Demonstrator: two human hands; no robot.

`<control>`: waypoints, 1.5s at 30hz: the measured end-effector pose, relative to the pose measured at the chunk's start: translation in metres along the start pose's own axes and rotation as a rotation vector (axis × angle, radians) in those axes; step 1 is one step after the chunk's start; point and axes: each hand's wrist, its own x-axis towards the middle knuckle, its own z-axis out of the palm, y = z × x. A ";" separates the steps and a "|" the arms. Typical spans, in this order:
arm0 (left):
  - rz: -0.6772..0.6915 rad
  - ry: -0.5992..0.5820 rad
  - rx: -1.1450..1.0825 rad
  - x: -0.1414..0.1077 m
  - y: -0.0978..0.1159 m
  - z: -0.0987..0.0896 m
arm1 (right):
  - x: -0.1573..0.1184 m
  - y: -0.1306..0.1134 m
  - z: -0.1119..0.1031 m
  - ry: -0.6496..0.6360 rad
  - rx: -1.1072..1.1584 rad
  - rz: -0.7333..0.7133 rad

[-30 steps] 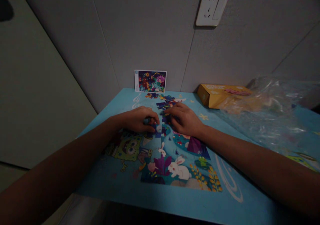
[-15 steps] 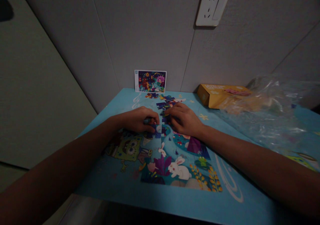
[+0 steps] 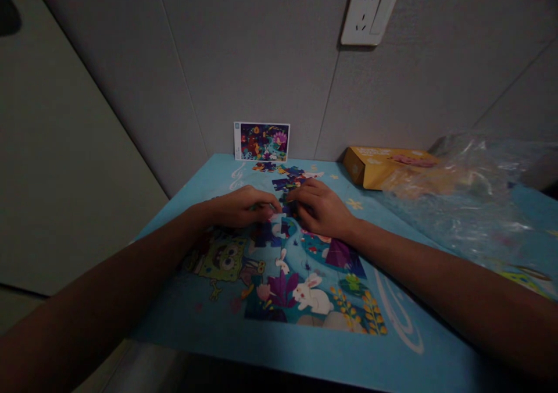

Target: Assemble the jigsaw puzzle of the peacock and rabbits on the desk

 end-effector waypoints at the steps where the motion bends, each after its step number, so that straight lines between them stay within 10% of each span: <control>1: -0.010 0.005 -0.011 0.000 0.000 0.000 | 0.000 0.000 0.000 0.003 -0.001 -0.002; 28: -0.144 -0.301 -0.156 0.026 -0.007 -0.008 | 0.001 -0.001 -0.001 -0.002 0.013 0.005; 45: -0.019 -0.171 0.108 -0.007 0.014 0.001 | 0.000 0.000 -0.001 0.028 0.024 0.007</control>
